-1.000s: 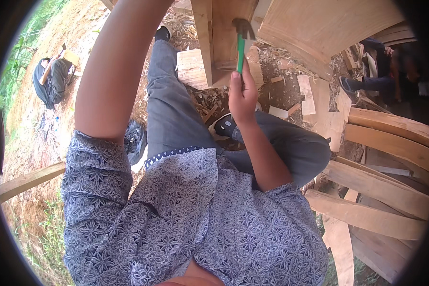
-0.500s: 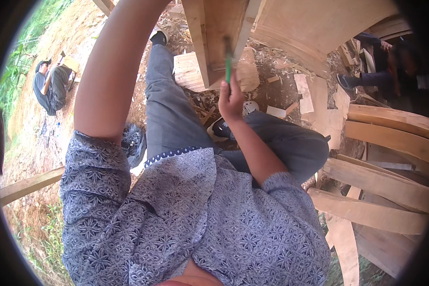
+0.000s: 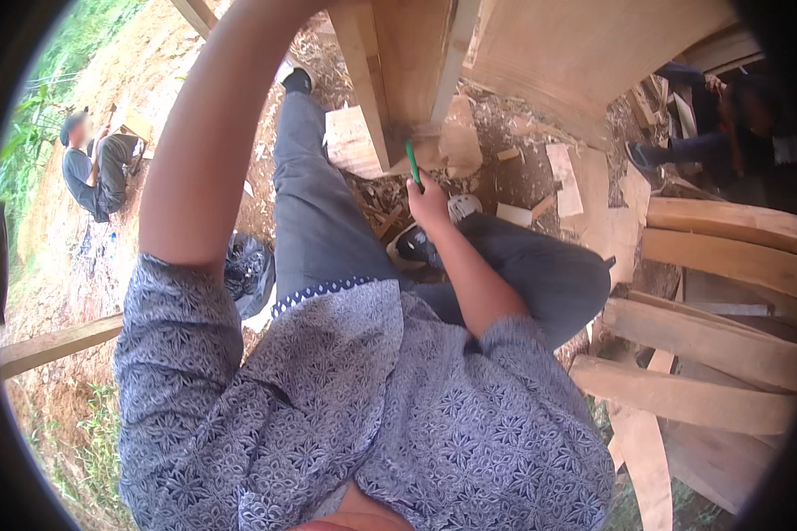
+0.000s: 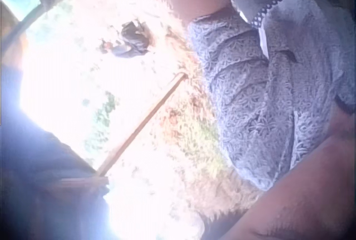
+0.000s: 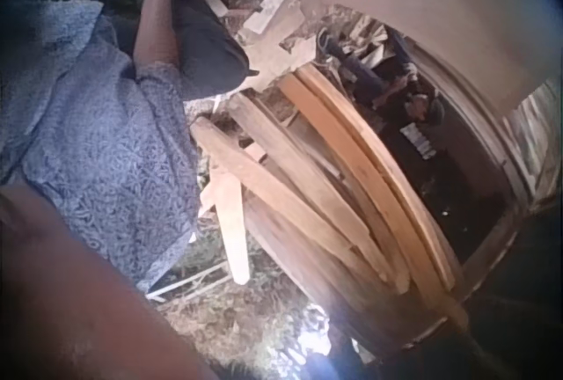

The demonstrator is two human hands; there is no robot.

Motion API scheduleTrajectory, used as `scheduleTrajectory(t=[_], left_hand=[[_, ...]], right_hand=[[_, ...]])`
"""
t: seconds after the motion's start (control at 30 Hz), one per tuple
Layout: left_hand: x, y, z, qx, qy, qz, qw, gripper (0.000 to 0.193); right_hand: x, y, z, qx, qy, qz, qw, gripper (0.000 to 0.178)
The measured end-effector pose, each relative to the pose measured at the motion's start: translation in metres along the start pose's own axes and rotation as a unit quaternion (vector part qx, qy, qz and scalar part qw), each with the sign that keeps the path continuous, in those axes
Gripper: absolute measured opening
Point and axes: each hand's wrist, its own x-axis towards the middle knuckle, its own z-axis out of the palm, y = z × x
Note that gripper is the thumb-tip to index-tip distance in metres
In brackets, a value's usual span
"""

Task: The person hammers nails into a wooden frame using a hammer, repeatedly picking nails from a black bag and driving them into the wood. They also handle a separate wooden box, placing it on the ground and adjusting its position.

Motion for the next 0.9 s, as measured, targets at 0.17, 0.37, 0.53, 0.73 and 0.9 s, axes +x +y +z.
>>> scheduleTrajectory(t=[0.17, 0.37, 0.53, 0.73, 0.9], left_hand=[[-0.007, 0.001, -0.013, -0.005, -0.035, -0.007, 0.999, 0.075], [0.000, 0.001, -0.006, -0.010, -0.022, 0.019, 1.000, 0.077], [0.003, -0.007, -0.007, 0.018, -0.027, 0.005, 0.999, 0.081], [0.012, -0.014, -0.006, -0.030, -0.037, 0.019, 0.999, 0.087], [0.008, -0.015, -0.006, -0.306, 0.108, 0.038, 0.945, 0.071]], right_hand=[[-0.031, -0.065, -0.008, 0.209, 0.025, -0.065, 0.975, 0.047], [-0.008, -0.003, -0.003, 0.048, -0.024, -0.011, 0.999, 0.045], [-0.035, -0.018, 0.003, 0.159, -0.066, 0.173, 0.970, 0.032], [-0.041, -0.004, -0.008, 0.149, -0.045, 0.162, 0.974, 0.019], [-0.023, 0.060, 0.002, -0.067, -0.011, 0.102, 0.992, 0.049]])
